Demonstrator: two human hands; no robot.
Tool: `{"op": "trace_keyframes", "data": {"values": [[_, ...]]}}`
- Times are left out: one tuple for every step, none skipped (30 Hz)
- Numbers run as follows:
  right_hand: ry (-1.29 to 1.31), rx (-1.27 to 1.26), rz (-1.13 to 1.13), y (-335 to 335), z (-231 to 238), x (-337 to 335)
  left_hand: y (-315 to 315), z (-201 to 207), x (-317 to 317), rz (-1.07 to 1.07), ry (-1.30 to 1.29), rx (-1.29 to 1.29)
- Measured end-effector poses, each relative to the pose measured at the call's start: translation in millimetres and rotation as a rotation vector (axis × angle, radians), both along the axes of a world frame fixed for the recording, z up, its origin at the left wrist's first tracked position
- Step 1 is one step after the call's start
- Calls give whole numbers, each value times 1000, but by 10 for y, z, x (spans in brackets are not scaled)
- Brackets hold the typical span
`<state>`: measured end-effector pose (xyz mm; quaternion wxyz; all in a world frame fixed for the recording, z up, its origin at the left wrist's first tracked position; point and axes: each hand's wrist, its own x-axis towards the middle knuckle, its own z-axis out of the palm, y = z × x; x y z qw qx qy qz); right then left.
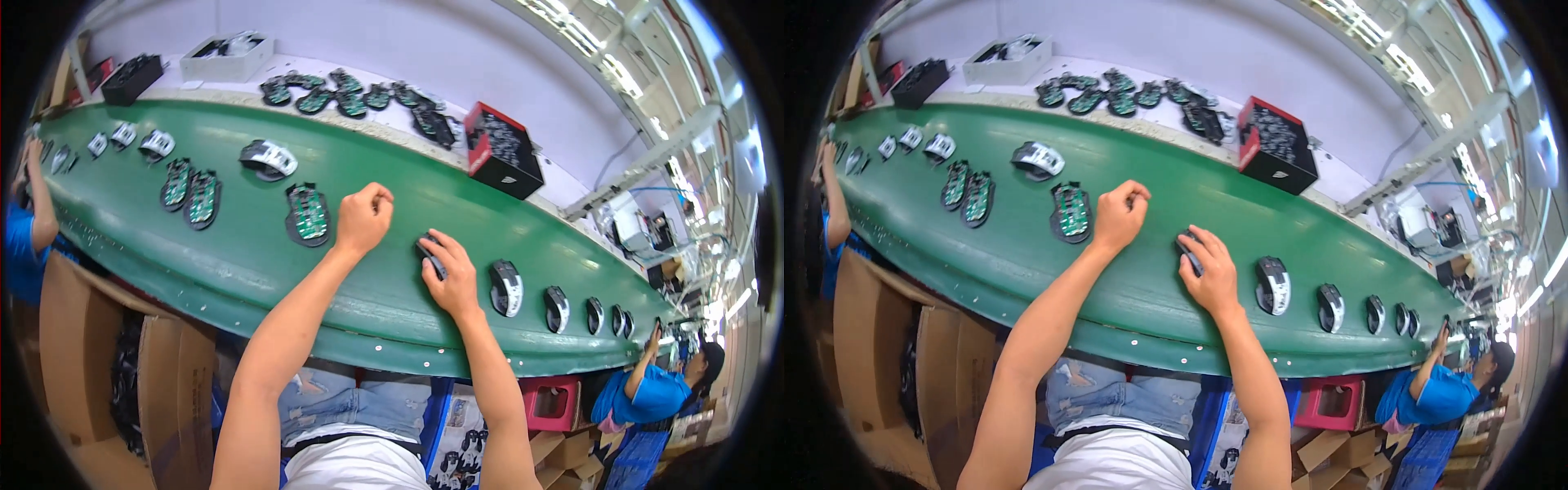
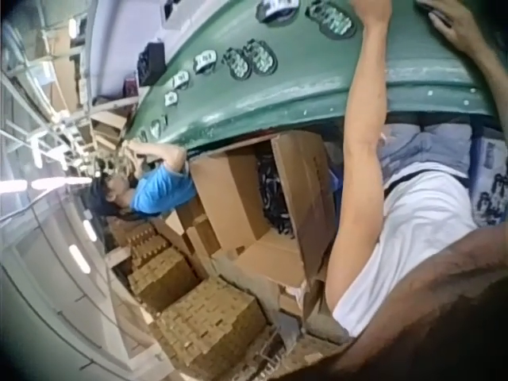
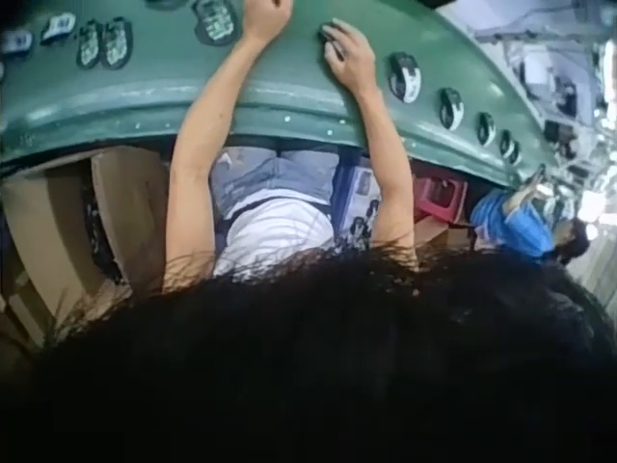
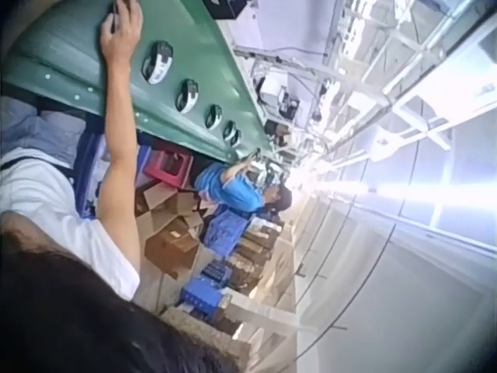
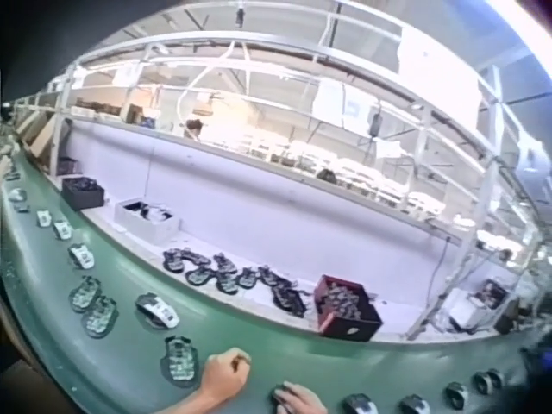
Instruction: The person assembles computer mice on a conveyor belt by inserting scroll wheels into mouse base assemblies and snapping top covers onto the bases by hand.
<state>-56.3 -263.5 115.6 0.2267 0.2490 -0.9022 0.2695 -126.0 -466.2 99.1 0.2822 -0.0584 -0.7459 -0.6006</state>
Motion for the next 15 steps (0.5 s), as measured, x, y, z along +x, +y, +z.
{"op": "trace_keyframes", "data": {"values": [[0,4,-17,38,-5,55,-31,-4,19,-15,-36,12],[14,17,-39,95,-2,109,-60,-2,36,-11,-15,3],[27,29,-60,157,-6,165,-52,3,38,-25,-6,10],[37,90,-95,249,-9,222,-40,5,36,-46,-25,8],[63,124,-155,330,-23,261,-4,17,43,-65,-47,5],[89,156,-212,397,-36,273,42,34,42,-72,-43,9],[109,184,-245,457,-43,254,82,54,40,-93,-47,-9],[139,184,-287,412,11,260,91,74,41,-112,-49,-33],[172,176,-316,284,90,233,62,29,10,-100,-42,-43],[200,148,-312,153,195,222,37,-25,-15,-177,-82,59],[205,135,-300,52,321,203,21,-48,-20,-253,-123,163],[132,42,-198,-41,428,185,2,18,17,-244,-121,151],[59,-52,-93,-136,509,143,-10,89,54,-460,-296,411],[-4,-118,20,-242,580,79,-16,175,91,-674,-467,673],[1,-136,67,-363,584,2,-15,194,98,-727,-514,698]]}}
